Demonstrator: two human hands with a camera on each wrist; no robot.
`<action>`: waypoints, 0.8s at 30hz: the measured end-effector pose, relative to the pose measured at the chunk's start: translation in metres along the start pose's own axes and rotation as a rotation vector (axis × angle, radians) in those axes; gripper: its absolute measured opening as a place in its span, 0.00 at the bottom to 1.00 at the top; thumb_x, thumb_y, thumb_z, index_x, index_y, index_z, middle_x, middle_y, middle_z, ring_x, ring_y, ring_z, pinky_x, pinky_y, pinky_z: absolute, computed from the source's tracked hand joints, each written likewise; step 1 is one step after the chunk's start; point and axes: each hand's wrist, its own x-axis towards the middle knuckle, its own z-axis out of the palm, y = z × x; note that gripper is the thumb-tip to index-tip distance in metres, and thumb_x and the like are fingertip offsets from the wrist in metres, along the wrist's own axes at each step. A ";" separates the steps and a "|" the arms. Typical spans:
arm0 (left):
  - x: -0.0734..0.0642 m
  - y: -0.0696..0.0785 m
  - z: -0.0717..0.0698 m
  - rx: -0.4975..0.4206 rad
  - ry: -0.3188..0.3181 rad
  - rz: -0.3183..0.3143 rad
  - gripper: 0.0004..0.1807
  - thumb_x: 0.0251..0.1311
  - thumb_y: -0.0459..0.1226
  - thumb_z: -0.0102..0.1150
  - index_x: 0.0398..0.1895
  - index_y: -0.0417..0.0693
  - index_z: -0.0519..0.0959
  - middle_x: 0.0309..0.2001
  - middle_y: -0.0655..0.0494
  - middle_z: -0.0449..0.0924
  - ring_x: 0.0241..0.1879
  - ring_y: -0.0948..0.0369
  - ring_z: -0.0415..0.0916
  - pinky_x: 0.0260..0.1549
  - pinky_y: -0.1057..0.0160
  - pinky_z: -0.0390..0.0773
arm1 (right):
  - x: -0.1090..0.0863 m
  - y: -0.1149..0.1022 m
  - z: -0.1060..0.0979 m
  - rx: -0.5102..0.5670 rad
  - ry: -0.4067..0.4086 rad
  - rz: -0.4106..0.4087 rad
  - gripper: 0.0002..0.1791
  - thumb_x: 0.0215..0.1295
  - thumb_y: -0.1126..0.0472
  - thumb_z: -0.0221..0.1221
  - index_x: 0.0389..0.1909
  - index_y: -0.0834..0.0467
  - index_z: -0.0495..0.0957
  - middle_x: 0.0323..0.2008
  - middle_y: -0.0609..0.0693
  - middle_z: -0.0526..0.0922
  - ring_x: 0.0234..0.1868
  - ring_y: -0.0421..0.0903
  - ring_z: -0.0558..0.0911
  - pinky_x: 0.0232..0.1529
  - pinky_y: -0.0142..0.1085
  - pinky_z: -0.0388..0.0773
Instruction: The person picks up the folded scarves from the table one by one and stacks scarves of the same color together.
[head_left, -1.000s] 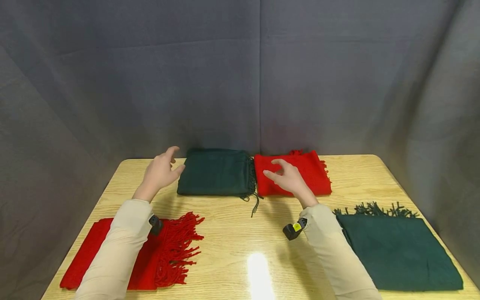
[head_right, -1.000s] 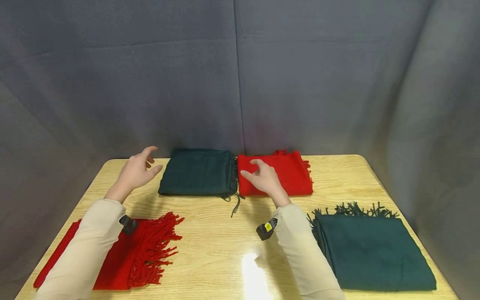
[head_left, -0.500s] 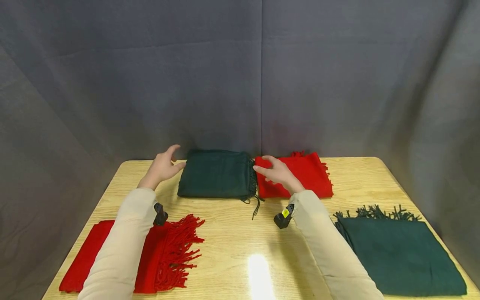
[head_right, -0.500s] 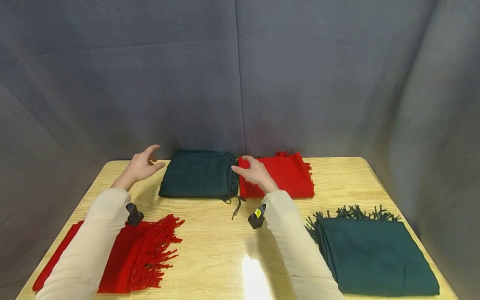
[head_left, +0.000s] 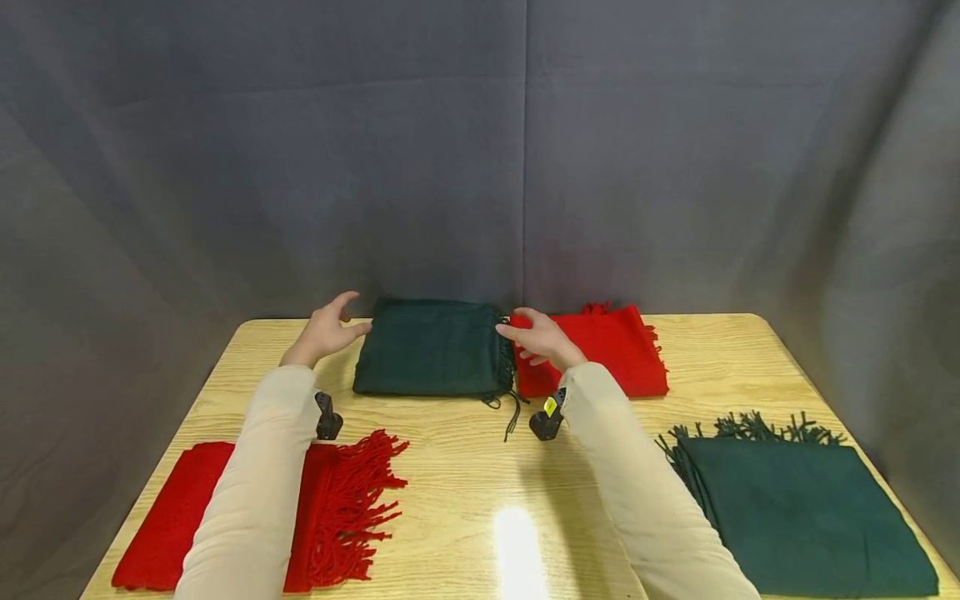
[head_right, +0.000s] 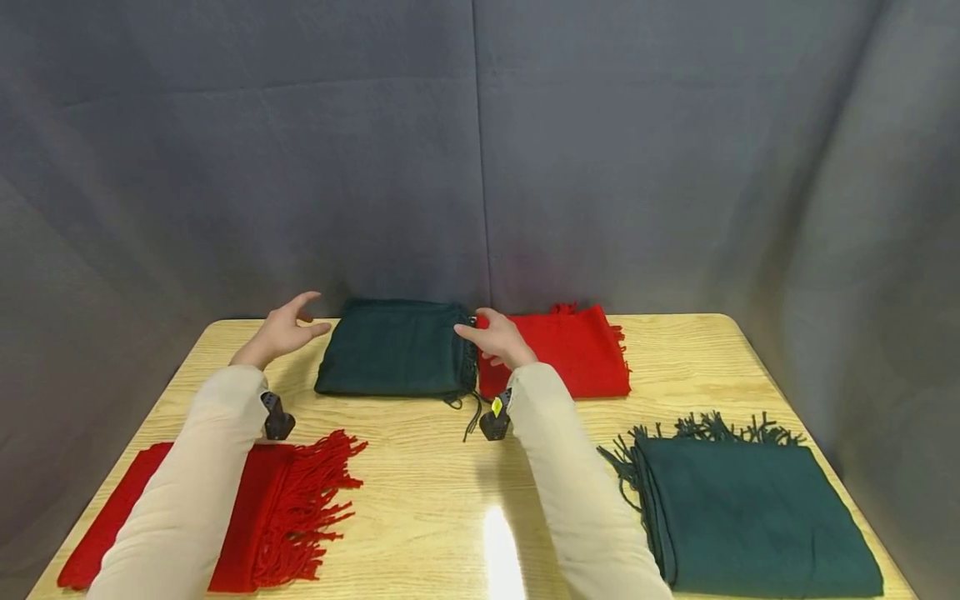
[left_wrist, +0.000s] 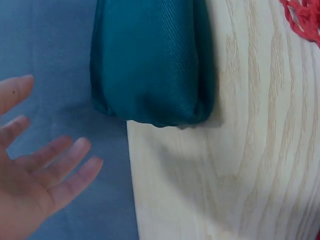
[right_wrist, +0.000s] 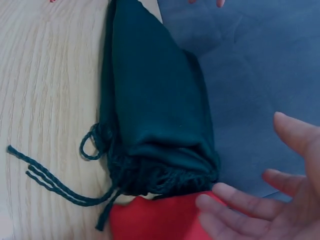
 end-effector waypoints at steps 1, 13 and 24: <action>0.000 -0.001 0.001 -0.027 -0.013 -0.007 0.36 0.62 0.41 0.52 0.69 0.40 0.49 0.57 0.28 0.61 0.53 0.37 0.64 0.50 0.42 0.65 | 0.001 0.001 0.001 0.012 -0.009 0.007 0.38 0.61 0.48 0.55 0.69 0.55 0.51 0.54 0.65 0.69 0.49 0.60 0.72 0.50 0.48 0.71; -0.008 -0.009 0.013 -0.333 -0.156 -0.078 0.41 0.61 0.39 0.54 0.71 0.44 0.43 0.63 0.27 0.49 0.54 0.40 0.61 0.37 0.51 0.73 | 0.013 0.015 0.015 0.086 -0.090 0.037 0.39 0.61 0.49 0.56 0.70 0.51 0.49 0.63 0.61 0.58 0.54 0.64 0.69 0.53 0.51 0.68; -0.009 -0.033 0.036 -0.352 -0.200 -0.120 0.43 0.60 0.42 0.56 0.72 0.51 0.42 0.65 0.30 0.44 0.45 0.41 0.65 0.38 0.49 0.72 | 0.013 0.017 0.041 0.093 -0.127 0.048 0.44 0.57 0.56 0.61 0.70 0.51 0.47 0.69 0.55 0.45 0.64 0.58 0.57 0.58 0.58 0.58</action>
